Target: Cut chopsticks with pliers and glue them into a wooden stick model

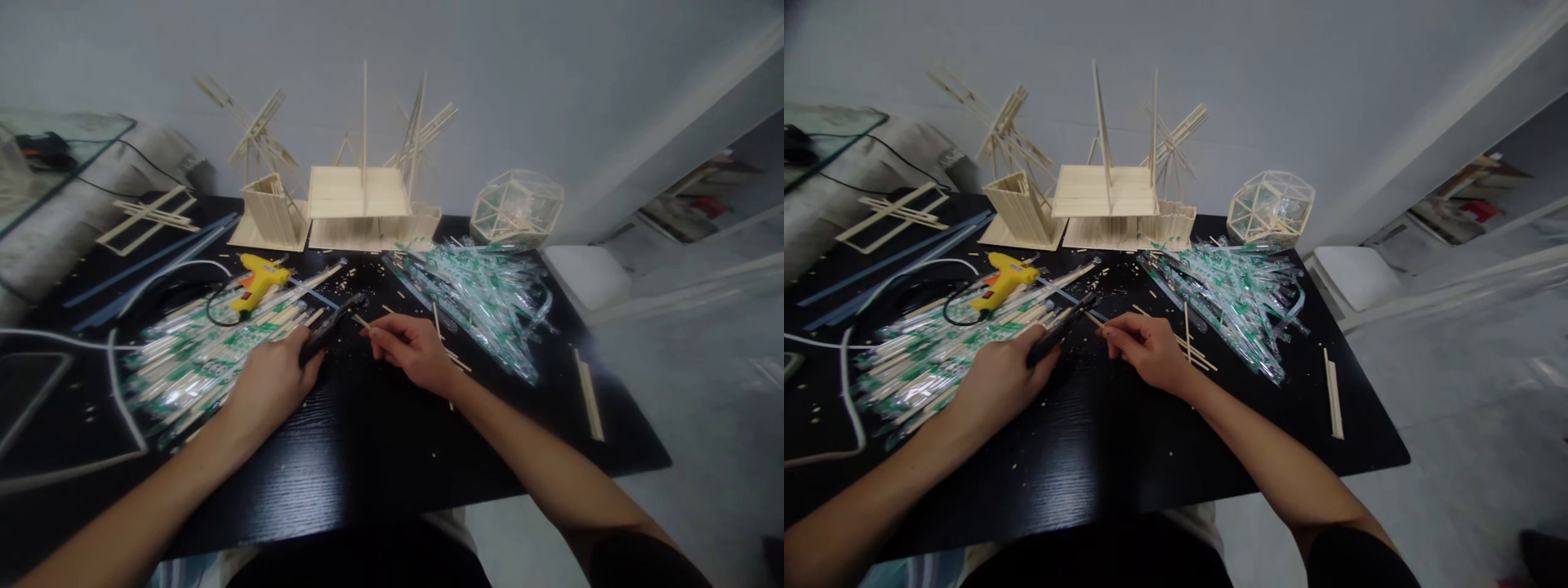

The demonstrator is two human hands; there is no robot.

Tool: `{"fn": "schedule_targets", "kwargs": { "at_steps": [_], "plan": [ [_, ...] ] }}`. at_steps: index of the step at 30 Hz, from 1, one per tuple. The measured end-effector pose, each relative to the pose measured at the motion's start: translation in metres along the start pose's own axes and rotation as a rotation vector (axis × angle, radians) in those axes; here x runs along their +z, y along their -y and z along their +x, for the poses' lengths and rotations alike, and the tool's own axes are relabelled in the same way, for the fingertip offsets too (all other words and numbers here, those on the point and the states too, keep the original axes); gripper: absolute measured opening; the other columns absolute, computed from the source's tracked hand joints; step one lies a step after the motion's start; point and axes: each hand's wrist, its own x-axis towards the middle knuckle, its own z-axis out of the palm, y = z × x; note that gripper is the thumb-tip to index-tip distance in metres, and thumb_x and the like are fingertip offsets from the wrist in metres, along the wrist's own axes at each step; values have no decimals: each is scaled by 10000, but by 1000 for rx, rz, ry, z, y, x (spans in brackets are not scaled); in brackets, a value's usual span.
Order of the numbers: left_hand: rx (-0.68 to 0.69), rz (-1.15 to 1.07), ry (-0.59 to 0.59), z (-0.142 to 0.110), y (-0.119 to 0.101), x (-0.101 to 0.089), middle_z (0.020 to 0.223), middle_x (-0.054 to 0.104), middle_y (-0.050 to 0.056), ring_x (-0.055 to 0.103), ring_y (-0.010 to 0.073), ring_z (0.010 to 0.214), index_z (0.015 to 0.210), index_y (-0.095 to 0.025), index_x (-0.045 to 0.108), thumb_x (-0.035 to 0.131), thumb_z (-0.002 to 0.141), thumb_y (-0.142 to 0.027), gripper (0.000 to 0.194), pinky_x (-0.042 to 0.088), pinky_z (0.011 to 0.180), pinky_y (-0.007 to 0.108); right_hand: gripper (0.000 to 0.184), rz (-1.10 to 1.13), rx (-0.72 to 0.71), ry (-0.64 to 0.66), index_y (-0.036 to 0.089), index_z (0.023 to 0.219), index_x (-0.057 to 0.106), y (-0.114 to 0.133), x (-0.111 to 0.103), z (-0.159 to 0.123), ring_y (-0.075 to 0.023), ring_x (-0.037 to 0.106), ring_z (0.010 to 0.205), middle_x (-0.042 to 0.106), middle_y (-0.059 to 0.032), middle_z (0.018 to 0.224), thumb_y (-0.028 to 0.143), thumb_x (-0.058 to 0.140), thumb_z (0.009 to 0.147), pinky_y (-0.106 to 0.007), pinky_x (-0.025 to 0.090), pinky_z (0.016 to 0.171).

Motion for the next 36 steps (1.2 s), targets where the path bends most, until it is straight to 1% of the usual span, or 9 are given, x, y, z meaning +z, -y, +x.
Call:
{"fn": "schedule_targets", "kwargs": {
  "at_steps": [7,10,15,22,26,31,36],
  "plan": [
    [13,-49,-33,2,4,7,768,742,104,723,284,705,936,-189,599,461,946,-362,222,422,618,315,303,17,-20,22,149,943,738,0,-3,1,-76,460,522,605,18,635,438,650,949,-204,347,487],
    [39,-97,-57,3,5,11,755,729,96,717,279,699,905,-201,578,442,946,-380,229,424,621,316,295,35,-25,32,152,936,740,-2,-4,2,-77,461,529,605,18,636,431,648,951,-202,348,490],
    [65,-163,-90,3,5,11,737,711,90,714,286,702,878,-214,546,426,947,-417,245,423,618,324,306,48,-32,49,152,958,749,-3,-5,3,-77,455,539,607,11,655,436,634,962,-206,341,486],
    [86,-206,-130,1,6,10,847,738,100,730,299,791,985,-206,567,435,938,-405,243,470,679,341,318,65,-47,83,146,992,752,-1,-6,3,-64,413,514,610,9,668,430,607,987,-208,299,460],
    [119,-227,-158,0,8,13,906,740,107,731,308,845,1002,-202,574,457,933,-393,234,490,714,353,314,92,-50,120,143,1004,754,-2,-7,4,-56,388,496,610,13,667,407,584,1003,-208,291,459],
    [129,-248,-163,0,10,17,928,741,101,728,307,864,1056,-201,582,457,944,-405,265,505,737,364,317,84,-49,152,144,1024,749,-2,-8,4,-63,408,502,631,3,683,398,560,1017,-198,297,449],
    [120,-261,-176,0,8,17,948,746,102,728,302,874,1082,-203,585,458,938,-428,295,521,757,367,324,72,-63,184,148,1068,734,-2,-10,5,-64,417,494,648,3,687,397,529,1035,-188,313,444]
  ]
}}
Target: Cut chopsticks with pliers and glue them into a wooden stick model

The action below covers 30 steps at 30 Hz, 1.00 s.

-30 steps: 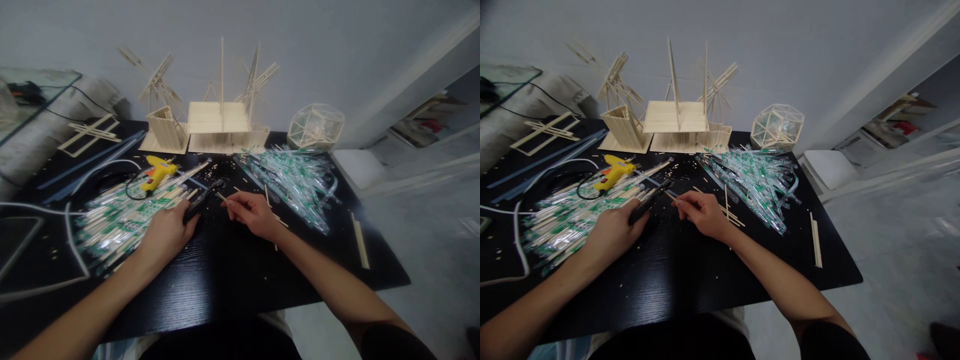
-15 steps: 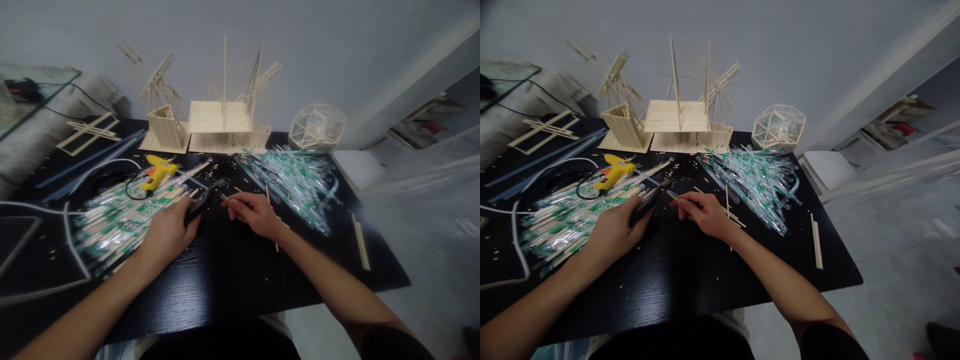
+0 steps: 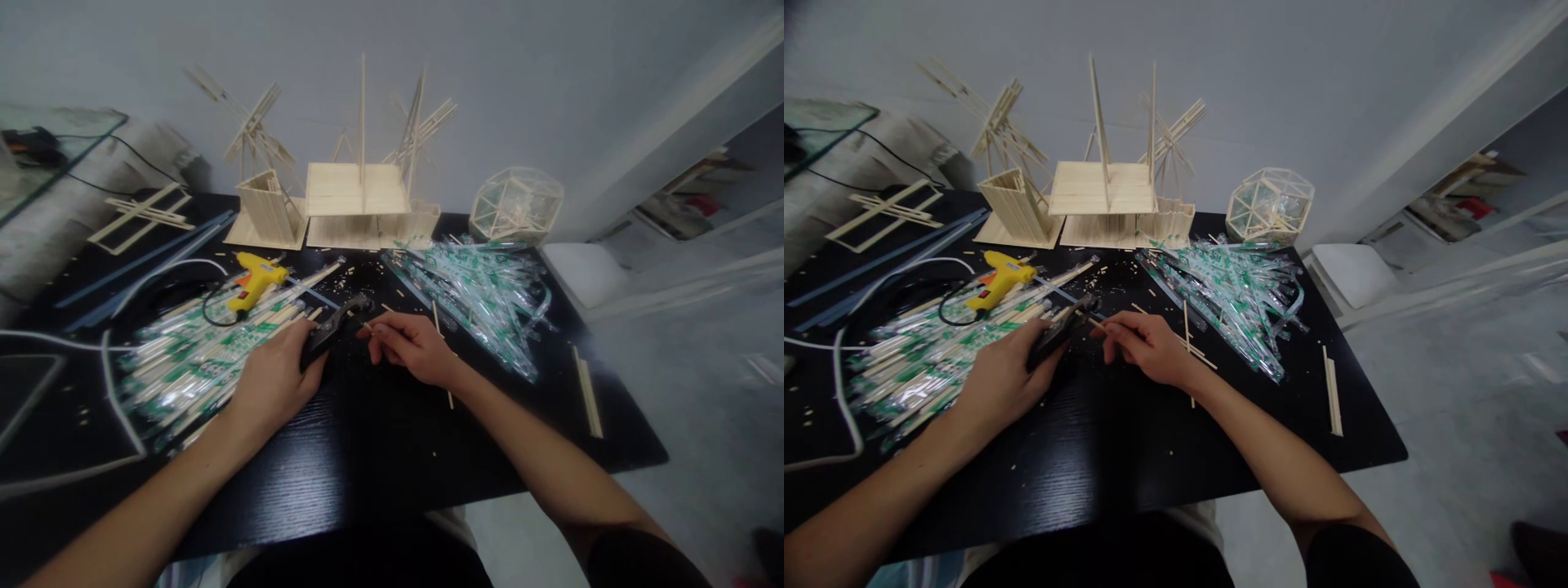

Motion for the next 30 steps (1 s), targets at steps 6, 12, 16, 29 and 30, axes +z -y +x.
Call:
{"fn": "schedule_targets", "kwargs": {
  "at_steps": [6,12,16,29,30],
  "plan": [
    [-10,-8,-1,1,-2,-1,960,745,109,726,307,883,1088,-198,593,455,938,-437,314,522,757,375,300,-13,-43,-11,183,1184,709,-6,-3,1,-66,412,499,645,16,693,373,534,1032,-190,335,464],
    [-12,-4,-3,1,-2,-3,956,739,107,724,300,881,1078,-197,593,453,935,-436,311,519,755,369,325,-22,-82,-26,207,1274,700,-10,-3,1,-75,422,529,630,13,695,336,541,1023,-198,341,481],
    [-17,-5,7,2,-3,-4,930,736,97,722,294,863,1044,-206,584,450,934,-437,288,515,750,363,329,-26,-78,-31,209,1282,708,-11,-4,1,-72,412,528,622,17,689,322,553,1015,-197,330,479],
    [-57,19,93,4,-6,-7,865,740,107,729,314,810,1023,-214,551,435,911,-375,228,497,702,357,342,-29,-37,-51,222,1292,714,-13,-4,2,-73,382,509,625,23,690,333,563,1006,-215,317,475],
    [-59,19,98,4,-6,-7,859,737,107,726,315,799,1016,-215,549,436,907,-370,221,493,697,358,344,-29,-36,-50,217,1292,714,-13,-4,2,-73,383,511,624,23,693,331,561,1005,-215,316,476]
  ]
}}
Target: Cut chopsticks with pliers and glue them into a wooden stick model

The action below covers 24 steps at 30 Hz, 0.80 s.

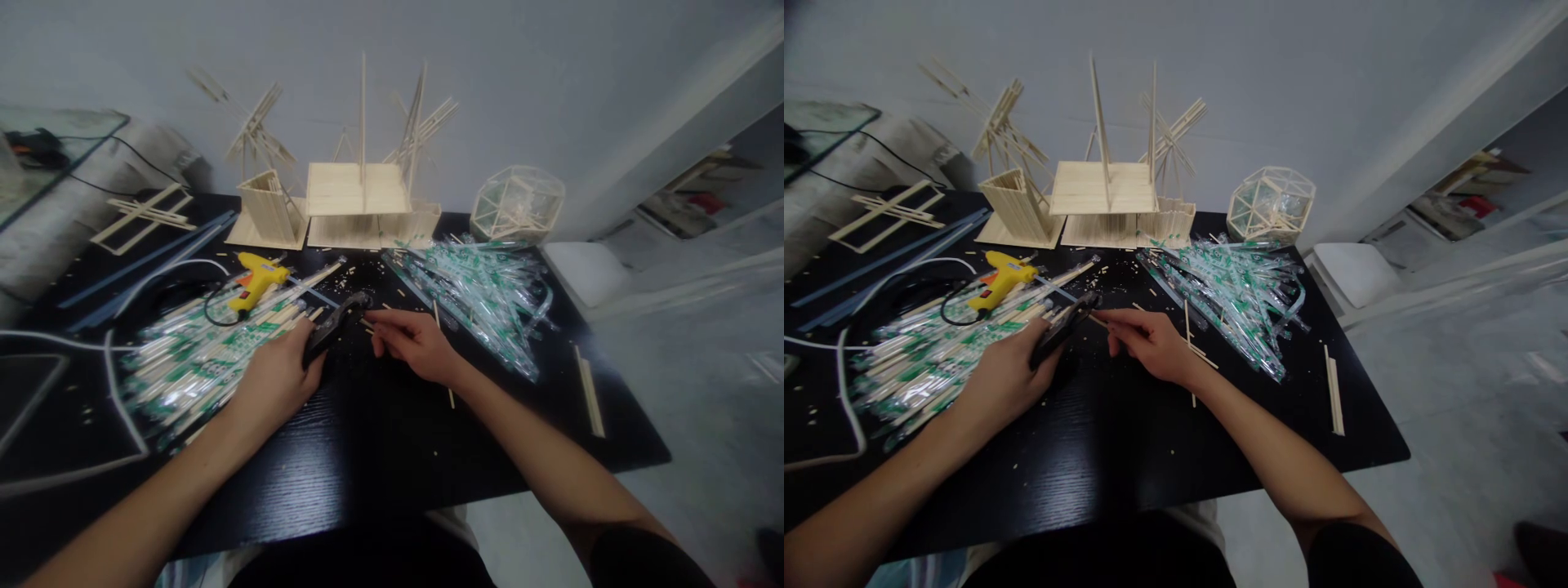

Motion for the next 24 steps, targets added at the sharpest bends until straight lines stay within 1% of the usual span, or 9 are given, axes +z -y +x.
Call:
{"fn": "schedule_targets", "kwargs": {
  "at_steps": [6,11,13,14,16,18,19,21,24],
  "plan": [
    [-19,-22,19,0,-1,1,778,698,88,697,298,718,920,-228,527,442,907,-372,168,456,647,345,342,-15,3,-10,197,1287,712,1,0,1,-70,396,523,618,27,688,301,556,1002,-213,322,492],
    [-19,-119,8,1,-2,0,740,683,58,662,252,675,892,-221,582,459,910,-406,224,452,653,334,339,-38,16,-14,180,1267,715,5,0,1,-71,402,525,619,26,689,307,546,1002,-213,332,497],
    [-15,-269,24,1,-4,-1,726,675,37,629,221,653,857,-219,610,491,912,-451,267,454,640,322,341,-40,21,-15,164,1262,711,8,0,1,-70,404,522,617,25,687,314,550,1002,-212,331,495],
    [-39,-386,63,0,-5,-1,681,649,21,598,200,611,812,-216,608,518,907,-482,296,446,603,310,340,-39,22,-14,160,1258,711,8,0,1,-70,404,521,616,25,685,320,554,1002,-211,329,492],
    [-139,-691,214,-1,-7,-1,567,548,-18,506,156,495,730,-211,572,586,880,-533,356,392,489,281,340,-31,26,-15,165,1259,708,9,0,1,-70,403,518,616,25,686,335,564,1002,-211,321,484],
    [-250,-1005,374,-2,-9,-1,520,471,-45,432,125,425,735,-200,571,638,855,-523,351,327,411,257,343,-17,37,-18,176,1267,703,9,0,1,-68,397,511,618,25,692,352,572,1003,-210,306,473],
    [-285,-1135,429,-3,-10,-1,524,472,-46,424,120,417,770,-190,591,646,851,-496,321,318,398,252,345,-7,41,-18,183,1272,700,9,0,0,-66,394,507,620,26,695,358,573,1003,-209,298,467],
    [-317,-1327,486,-4,-11,-2,563,524,-20,461,129,444,873,-167,642,614,859,-434,269,356,418,258,337,27,45,-23,188,1266,700,9,0,1,-58,385,495,618,29,695,359,577,1004,-206,279,455],
    [-360,-1487,539,-3,-11,-5,642,617,46,545,168,510,968,-139,679,505,870,-391,321,450,499,304,309,123,49,-40,181,1210,716,10,-1,2,-44,367,463,616,34,679,362,607,984,-202,248,430]
  ]
}}
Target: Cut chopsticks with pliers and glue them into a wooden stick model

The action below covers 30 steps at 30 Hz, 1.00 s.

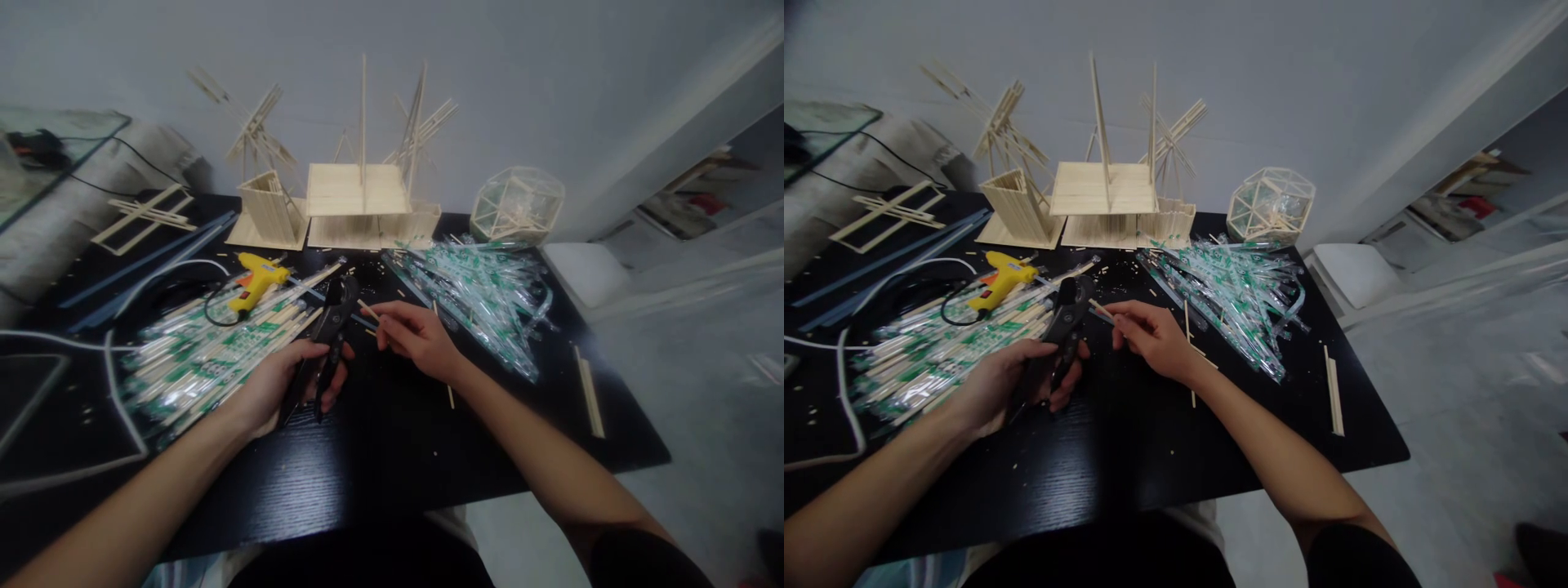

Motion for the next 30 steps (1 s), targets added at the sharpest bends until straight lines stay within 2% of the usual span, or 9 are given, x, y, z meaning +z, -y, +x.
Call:
{"fn": "schedule_targets", "kwargs": {
  "at_steps": [3,9,12,16,18,20,24,26,30],
  "plan": [
    [-23,-84,-26,0,-3,0,727,681,95,621,204,583,989,-126,696,498,856,-367,339,512,570,335,284,99,-3,-70,180,1134,734,2,-3,1,-32,370,438,634,25,714,368,683,928,-200,230,399],
    [-60,-166,-64,4,-4,1,934,749,134,729,233,769,1114,-133,707,509,968,-457,407,605,737,358,274,257,83,-219,181,990,715,6,-11,5,-37,306,410,482,79,571,407,773,847,-166,196,332],
    [-24,-174,-56,6,-4,0,991,749,130,744,234,846,1184,-152,698,490,988,-531,475,621,804,365,308,297,85,-225,187,929,683,7,-14,7,-50,405,431,531,67,609,454,794,822,-156,341,336],
    [-37,-187,-44,7,-3,0,996,753,109,749,246,867,1342,-228,616,444,979,-635,572,634,763,387,321,358,49,-254,197,862,624,6,-16,10,-100,611,643,580,52,679,446,820,812,-269,631,669],
    [-35,-170,-65,8,-2,1,932,746,86,739,230,797,1350,-242,598,471,964,-649,576,632,705,375,320,366,8,-275,198,851,614,4,-17,10,-112,651,715,598,48,714,418,841,797,-324,639,808],
    [5,-126,-117,8,-1,2,857,722,54,709,196,709,1268,-223,624,565,930,-625,528,624,653,345,323,365,-5,-281,200,853,620,3,-17,11,-115,664,722,627,44,724,406,856,776,-320,630,816],
    [211,27,-265,5,-2,2,625,561,-41,507,92,465,1037,-166,650,696,872,-535,406,419,395,196,319,339,37,-282,192,805,632,5,-18,9,-110,640,646,678,27,714,392,871,738,-246,589,609],
    [259,25,-298,2,-6,2,546,442,-70,376,57,399,950,-149,648,629,924,-523,376,283,348,176,312,300,50,-281,186,779,633,5,-18,8,-110,628,629,695,11,724,386,869,735,-225,555,542],
    [255,-59,-332,-1,-12,2,513,371,-58,313,46,385,805,-142,613,422,1027,-511,471,217,350,190,293,241,44,-271,177,753,626,5,-18,7,-113,626,612,729,-20,757,350,863,746,-220,529,498]
  ]
}}
